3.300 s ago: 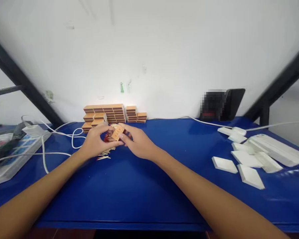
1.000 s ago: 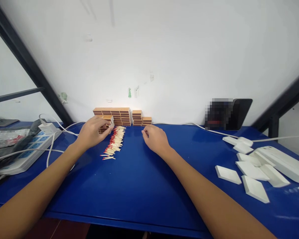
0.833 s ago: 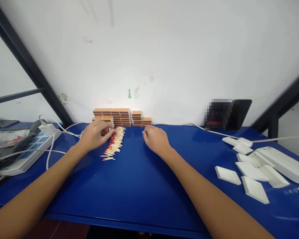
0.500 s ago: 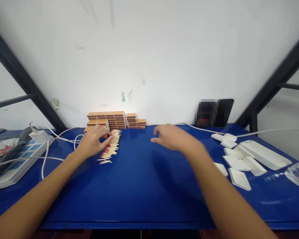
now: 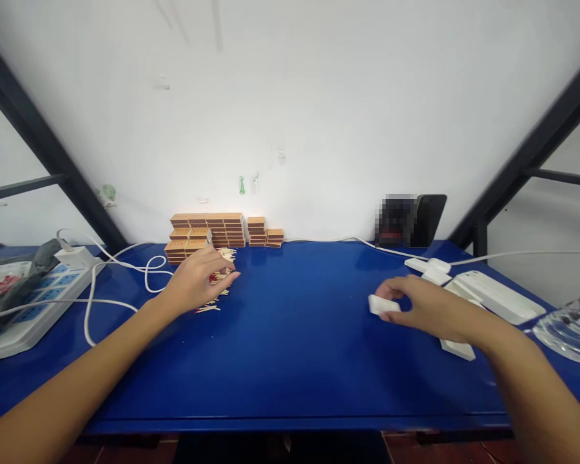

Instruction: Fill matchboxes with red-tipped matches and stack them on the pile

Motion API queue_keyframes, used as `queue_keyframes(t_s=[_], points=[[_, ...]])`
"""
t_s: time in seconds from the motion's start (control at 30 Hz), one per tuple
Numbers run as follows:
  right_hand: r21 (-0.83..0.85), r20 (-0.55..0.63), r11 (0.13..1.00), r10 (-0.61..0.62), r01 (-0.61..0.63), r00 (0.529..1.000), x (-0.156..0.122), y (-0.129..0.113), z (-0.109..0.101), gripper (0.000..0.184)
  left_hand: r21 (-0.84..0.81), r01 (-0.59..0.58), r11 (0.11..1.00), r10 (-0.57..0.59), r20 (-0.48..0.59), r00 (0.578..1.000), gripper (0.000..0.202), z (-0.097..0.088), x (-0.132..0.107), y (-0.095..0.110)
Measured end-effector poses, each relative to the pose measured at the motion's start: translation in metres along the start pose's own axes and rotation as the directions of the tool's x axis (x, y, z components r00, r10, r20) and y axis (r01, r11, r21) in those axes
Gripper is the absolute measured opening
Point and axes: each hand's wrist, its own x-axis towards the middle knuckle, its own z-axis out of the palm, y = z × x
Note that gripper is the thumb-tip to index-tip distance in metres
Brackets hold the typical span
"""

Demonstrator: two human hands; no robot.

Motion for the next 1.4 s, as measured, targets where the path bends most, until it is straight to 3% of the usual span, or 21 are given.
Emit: queue_keyframes(t_s=[0.1,0.23,0.3,0.4,0.53,0.63,0.7,0.8,0.9,1.03,1.23,1.4], points=[[0.090,0.001,0.981,-0.171,0.170,0.985,0.020,-0.068,0.014,0.036,-0.124,0.037,0.992,-0.036,0.010,0.999,0.025,0.000,-0.001,0.011],[0.147,-0.008,0.893,-0.430,0.426,0.903,0.050,-0.153,0.040,0.028,-0.295,0.095,0.951,-0.093,0.022,0.995,0.047,0.003,-0.003,0.021],[0.104,-0.013,0.829,-0.551,0.550,0.834,0.066,-0.182,0.052,0.031,-0.317,0.110,0.942,-0.109,0.024,0.994,0.053,0.005,-0.003,0.018],[0.067,-0.072,0.766,-0.635,0.639,0.769,0.088,-0.206,0.066,0.027,-0.302,0.117,0.946,-0.125,-0.007,0.992,0.041,0.003,-0.001,0.008],[0.234,-0.256,0.749,-0.567,0.620,0.783,0.101,-0.215,0.086,0.044,-0.217,0.165,0.962,-0.184,-0.067,0.981,0.034,-0.008,0.002,-0.012],[0.276,-0.368,0.755,-0.488,0.594,0.791,0.095,-0.216,0.107,0.026,-0.074,0.204,0.976,-0.214,-0.181,0.960,0.025,-0.015,0.002,-0.026],[0.267,-0.283,0.749,-0.540,0.606,0.793,0.086,-0.219,0.123,0.006,0.023,0.247,0.969,-0.233,-0.256,0.938,0.024,-0.016,0.002,-0.033],[0.300,-0.073,0.752,-0.596,0.588,0.800,0.074,-0.229,0.144,0.011,0.081,0.263,0.961,-0.234,-0.266,0.935,0.026,-0.014,0.000,-0.038],[0.281,0.024,0.778,-0.592,0.563,0.806,0.068,-0.240,0.157,0.005,0.094,0.235,0.967,-0.209,-0.229,0.951,0.027,-0.010,0.000,-0.037],[0.243,0.054,0.795,-0.584,0.556,0.810,0.067,-0.242,0.156,0.008,0.094,0.186,0.978,-0.168,-0.176,0.970,0.028,-0.006,-0.002,-0.035],[0.113,0.019,0.832,-0.548,0.543,0.836,0.070,-0.219,0.135,0.010,0.049,0.128,0.991,-0.123,-0.085,0.989,0.031,-0.001,-0.003,-0.032],[-0.012,0.064,0.869,-0.494,0.496,0.867,0.079,-0.205,0.121,0.013,0.003,0.127,0.992,-0.127,-0.003,0.992,0.031,0.003,-0.003,-0.028]])
